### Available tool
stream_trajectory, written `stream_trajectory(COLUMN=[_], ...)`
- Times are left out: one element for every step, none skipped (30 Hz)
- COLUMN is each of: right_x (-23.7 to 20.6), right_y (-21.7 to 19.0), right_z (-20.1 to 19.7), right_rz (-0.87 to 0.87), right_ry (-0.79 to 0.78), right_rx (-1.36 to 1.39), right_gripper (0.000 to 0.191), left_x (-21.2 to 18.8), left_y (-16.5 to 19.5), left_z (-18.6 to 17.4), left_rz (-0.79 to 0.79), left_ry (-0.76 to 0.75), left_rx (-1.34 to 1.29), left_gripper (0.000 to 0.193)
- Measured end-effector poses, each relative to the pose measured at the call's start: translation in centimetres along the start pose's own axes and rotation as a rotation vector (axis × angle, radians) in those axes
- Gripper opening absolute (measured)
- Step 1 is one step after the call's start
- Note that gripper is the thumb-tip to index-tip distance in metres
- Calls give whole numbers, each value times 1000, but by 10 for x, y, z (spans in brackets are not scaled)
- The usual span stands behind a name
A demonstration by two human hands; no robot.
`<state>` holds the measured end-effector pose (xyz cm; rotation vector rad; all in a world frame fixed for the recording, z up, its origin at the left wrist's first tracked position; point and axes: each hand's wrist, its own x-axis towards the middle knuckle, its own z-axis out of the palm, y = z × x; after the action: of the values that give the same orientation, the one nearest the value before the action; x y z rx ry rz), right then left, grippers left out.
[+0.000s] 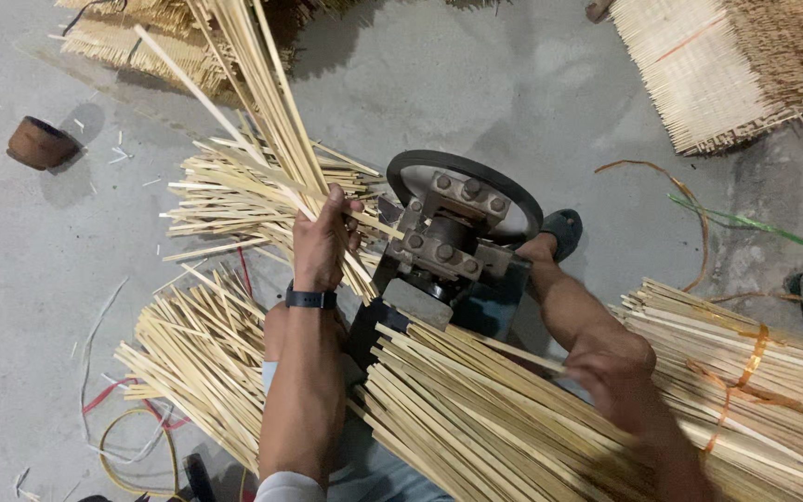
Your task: The person sits on the floor and feeds bamboo strips one at a time through a hand-cranked splitting machine, pulling each strip through the blade and placing the split strips onto a growing pile beside them, drawing new strips from a bundle.
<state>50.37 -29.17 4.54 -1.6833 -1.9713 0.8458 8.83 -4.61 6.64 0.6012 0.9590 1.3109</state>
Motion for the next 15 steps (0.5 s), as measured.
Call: stream_trajectory(right_x=[1,-5,-11,-14,-17,-17,-16,-11,-6,4,17,28,34,40,46], right_y=[1,1,1,1,1,0,-1,-3,-6,-9,-13,-19,-26,-35,-42], right_z=[-9,-21,-36,-47,-55,-60,-61,-58,-56,-50,-41,-37,-33,-26,-22], right_rz=[-157,329,819,764,711,660,554,446,338,302,264,226,188,151,114], right_ry=[79,-15,-87,0,88,176,203,231,259,234,208,182,202,222,240], right_rx=[-69,-58,-47,-73,-98,-124,-145,-166,-185,-204,-222,-241,-202,-162,-122], right_gripper=[18,17,18,17,17,17,15,15,14,14,14,14,15,16,17], left_x=[1,2,4,4,4,4,4,4,3,3,4,4,4,3,2], left_y=[2,4,7,8,9,11,11,10,9,8,7,5,3,1,-3], left_z=[-3,-6,-9,-11,-13,-15,-16,-16,-16,-15,-14,-11,-10,-9,-6], left_rz=[1,25,49,72,82,90,97,87,77,68,69,71,72,57,42], left_ry=[22,39,55,70,90,108,126,129,133,137,99,62,25,18,11], left_rx=[9,8,6,2,-48,-99,-149,-144,-139,-133,-94,-57,-19,0,21], left_gripper=[29,28,29,29,29,29,31,31,31,31,31,31,31,31,34])
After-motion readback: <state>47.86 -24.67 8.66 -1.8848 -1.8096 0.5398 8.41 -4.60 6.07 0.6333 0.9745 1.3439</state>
